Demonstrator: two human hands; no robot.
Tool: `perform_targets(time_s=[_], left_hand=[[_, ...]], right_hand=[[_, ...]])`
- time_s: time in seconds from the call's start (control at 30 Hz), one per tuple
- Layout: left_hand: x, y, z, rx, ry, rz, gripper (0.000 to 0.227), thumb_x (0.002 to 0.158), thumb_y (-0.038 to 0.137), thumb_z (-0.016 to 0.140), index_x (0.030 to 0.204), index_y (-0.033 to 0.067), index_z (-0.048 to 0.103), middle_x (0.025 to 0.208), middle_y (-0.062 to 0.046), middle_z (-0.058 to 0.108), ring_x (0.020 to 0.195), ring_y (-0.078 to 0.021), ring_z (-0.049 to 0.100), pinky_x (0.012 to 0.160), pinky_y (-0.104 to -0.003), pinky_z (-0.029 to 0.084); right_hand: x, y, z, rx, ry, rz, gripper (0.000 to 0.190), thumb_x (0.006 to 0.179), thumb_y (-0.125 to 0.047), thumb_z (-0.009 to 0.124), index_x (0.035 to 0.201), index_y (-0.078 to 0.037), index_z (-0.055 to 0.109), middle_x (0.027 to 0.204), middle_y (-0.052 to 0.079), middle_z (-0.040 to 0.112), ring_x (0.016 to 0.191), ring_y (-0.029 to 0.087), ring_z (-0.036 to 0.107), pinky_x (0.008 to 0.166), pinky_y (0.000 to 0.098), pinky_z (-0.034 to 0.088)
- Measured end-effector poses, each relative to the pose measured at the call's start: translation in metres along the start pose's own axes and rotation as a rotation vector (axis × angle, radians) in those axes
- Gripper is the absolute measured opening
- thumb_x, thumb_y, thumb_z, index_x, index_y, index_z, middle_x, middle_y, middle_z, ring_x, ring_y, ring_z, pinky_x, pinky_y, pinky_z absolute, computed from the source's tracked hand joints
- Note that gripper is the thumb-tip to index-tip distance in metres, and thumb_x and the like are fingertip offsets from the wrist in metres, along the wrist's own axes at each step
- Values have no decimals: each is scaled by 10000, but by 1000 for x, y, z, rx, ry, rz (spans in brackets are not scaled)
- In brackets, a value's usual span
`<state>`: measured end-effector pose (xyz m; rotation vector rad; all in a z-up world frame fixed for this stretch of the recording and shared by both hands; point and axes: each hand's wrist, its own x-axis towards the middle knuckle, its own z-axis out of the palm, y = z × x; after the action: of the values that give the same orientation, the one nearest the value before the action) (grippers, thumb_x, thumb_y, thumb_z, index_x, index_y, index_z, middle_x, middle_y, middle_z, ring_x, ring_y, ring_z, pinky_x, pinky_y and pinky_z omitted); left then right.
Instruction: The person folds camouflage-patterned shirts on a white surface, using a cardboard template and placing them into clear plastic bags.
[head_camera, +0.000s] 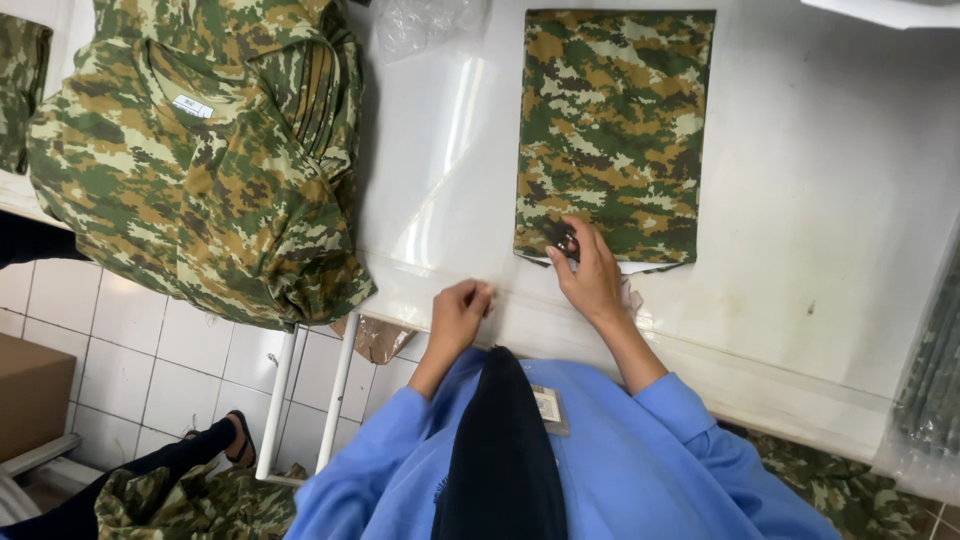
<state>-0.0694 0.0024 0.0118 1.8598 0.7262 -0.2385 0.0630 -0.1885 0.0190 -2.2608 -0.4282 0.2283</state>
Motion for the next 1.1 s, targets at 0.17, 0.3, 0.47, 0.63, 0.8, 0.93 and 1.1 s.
perform_targets(time_s=[0.17,0.3,0.47,0.63,0.8,0.93,1.1], left_hand=[[-110,-92,-59,452,-251,-259,245,957,211,538,1199,207,578,992,-206,709,1004,-454,684,866,-529,528],[-169,-192,-56,1176,-717,-961,660,1046,348,146,1673,302,-56,1681,-201,86,1599,-328,-33,1169,-807,-45],[-109,-120,-90,860,-1066,-758,386,940,287,493,1304,231,611,1399,-84,553,1401,-373,418,1155,-798,-16],[-80,-79,-131,772,-795,-677,212,874,345,734,1080,395,752,1288,84,622,1308,-209,533,1105,-724,259],[-67,-170,-103,672,-360,-631,287,845,388,708,1006,164,789,1230,-89,644,1156,-244,677,984,-386,553],[-23,-145,-135,647,-350,-466,270,878,400,689,981,167,777,1213,-95,643,1142,-254,664,966,-393,539],[-2,-123,-153,589,-404,-229,268,932,420,659,940,171,758,1187,-106,642,1118,-272,641,935,-403,518]], right_hand=[[3,12,-10,279,-108,232,295,943,-238,737,1187,-79,685,940,87,693,881,239,696,739,333,551],[19,-37,-22,517,-406,478,444,969,-281,642,1323,-34,536,864,133,597,467,162,540,348,310,495],[127,-120,-51,155,-603,234,456,981,-349,596,1392,-153,562,1190,46,525,1031,213,479,846,357,429],[265,-229,-90,614,-242,-116,251,1111,-94,447,1348,-89,529,887,-18,521,671,66,495,595,164,485],[378,-264,-57,987,90,-640,111,1097,-159,496,1160,-85,549,954,94,639,911,211,637,913,347,561],[393,-231,-1,87,261,-498,338,960,19,591,1240,-155,516,843,61,568,834,226,535,660,345,417],[391,-193,28,-526,611,-696,163,844,-88,789,753,-155,672,838,-67,660,872,231,445,716,367,346]])
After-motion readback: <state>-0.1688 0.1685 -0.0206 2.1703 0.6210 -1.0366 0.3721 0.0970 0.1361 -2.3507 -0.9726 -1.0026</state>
